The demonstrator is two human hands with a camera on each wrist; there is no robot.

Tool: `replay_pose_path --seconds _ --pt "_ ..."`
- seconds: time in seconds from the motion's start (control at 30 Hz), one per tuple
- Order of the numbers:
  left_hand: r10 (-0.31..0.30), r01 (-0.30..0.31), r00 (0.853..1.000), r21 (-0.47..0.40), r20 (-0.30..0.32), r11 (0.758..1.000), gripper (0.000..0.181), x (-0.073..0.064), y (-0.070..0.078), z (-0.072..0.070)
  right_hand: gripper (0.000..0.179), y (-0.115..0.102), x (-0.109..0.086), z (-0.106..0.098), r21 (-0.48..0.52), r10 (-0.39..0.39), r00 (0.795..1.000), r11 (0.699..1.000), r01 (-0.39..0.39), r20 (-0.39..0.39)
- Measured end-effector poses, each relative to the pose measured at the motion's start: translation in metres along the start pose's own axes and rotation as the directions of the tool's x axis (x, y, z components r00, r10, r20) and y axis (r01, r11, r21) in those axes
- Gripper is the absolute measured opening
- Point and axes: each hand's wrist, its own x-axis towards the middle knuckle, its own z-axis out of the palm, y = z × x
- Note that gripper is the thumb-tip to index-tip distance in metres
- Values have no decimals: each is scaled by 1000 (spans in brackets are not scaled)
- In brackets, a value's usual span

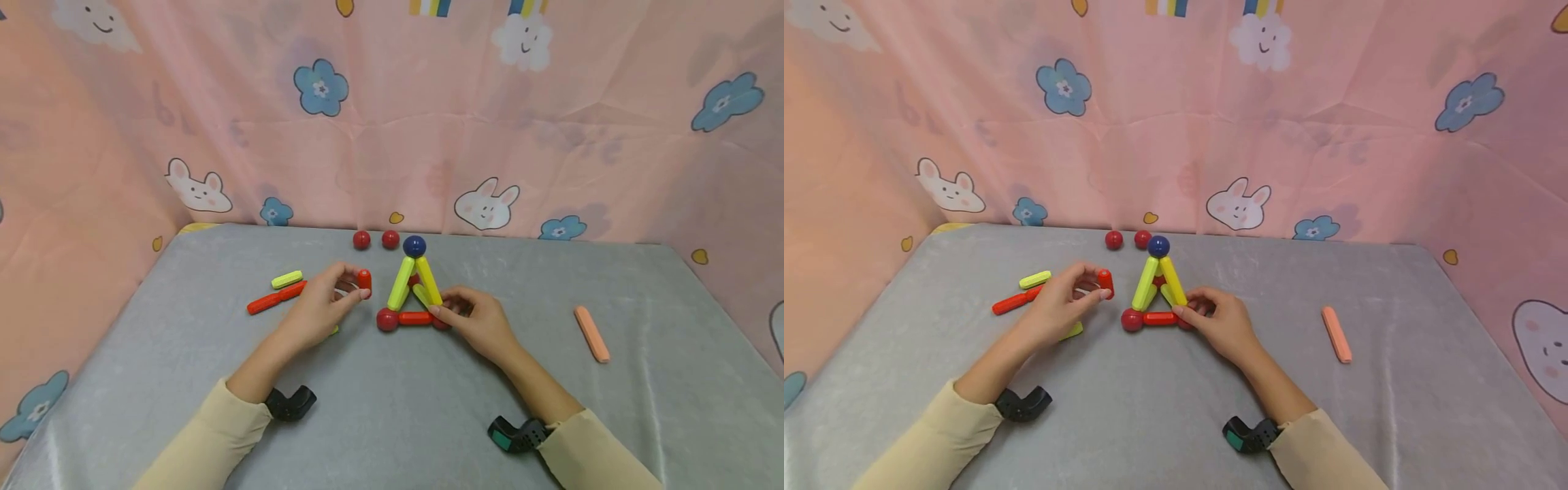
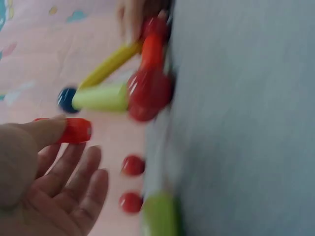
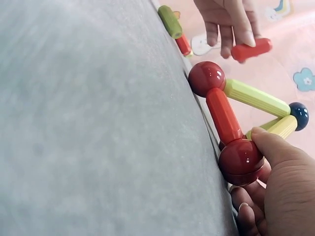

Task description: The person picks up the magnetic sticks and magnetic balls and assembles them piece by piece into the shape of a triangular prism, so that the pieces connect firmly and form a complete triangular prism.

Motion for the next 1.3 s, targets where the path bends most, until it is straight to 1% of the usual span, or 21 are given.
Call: replay_pose_path --seconds 0.1,0.17,0.27,0.4,0.7,0.83,0.93,1.07,1.13,1.23,1.3 --pt "2 -3 1000 -52 -14 999 30 0 2 13 29 0 0 0 3 2 1000 1000 -2 0" --pt "6 -8 1000 -59 -20 998 29 -1 2 18 29 0 0 1 6 6 1000 1000 -6 0" --pt "24 -26 999 -58 -25 998 28 -1 1 24 28 -1 1 1 5 6 1000 1000 -6 -3" --pt "37 -38 999 -62 -16 997 29 -2 1 29 28 -1 1 1 0 3 1000 1000 -3 -7" --pt "46 -47 999 -48 -21 998 27 -2 1 33 29 0 3 2 5 -7 1000 1000 7 -5" --pt "30 -31 999 -46 -16 998 28 -2 1 35 29 0 2 1 7 -7 1000 1000 7 -4" --pt "35 -36 999 -45 -17 998 28 -2 -1 36 29 0 1 1 10 -12 1000 1000 13 -5" --pt "60 -61 998 -43 -25 997 29 -3 -3 38 29 0 1 2 20 -12 1000 1000 12 -9" --pt "58 -59 998 -43 -28 997 28 -3 -3 38 29 1 1 2 24 -10 1000 1000 10 -10" --pt "60 -61 998 -32 -19 998 27 -3 -2 39 29 0 1 2 32 -15 1000 999 16 -14" --pt "54 -54 999 -6 2 999 28 -2 -2 37 28 1 0 1 33 -18 1000 999 18 -14"
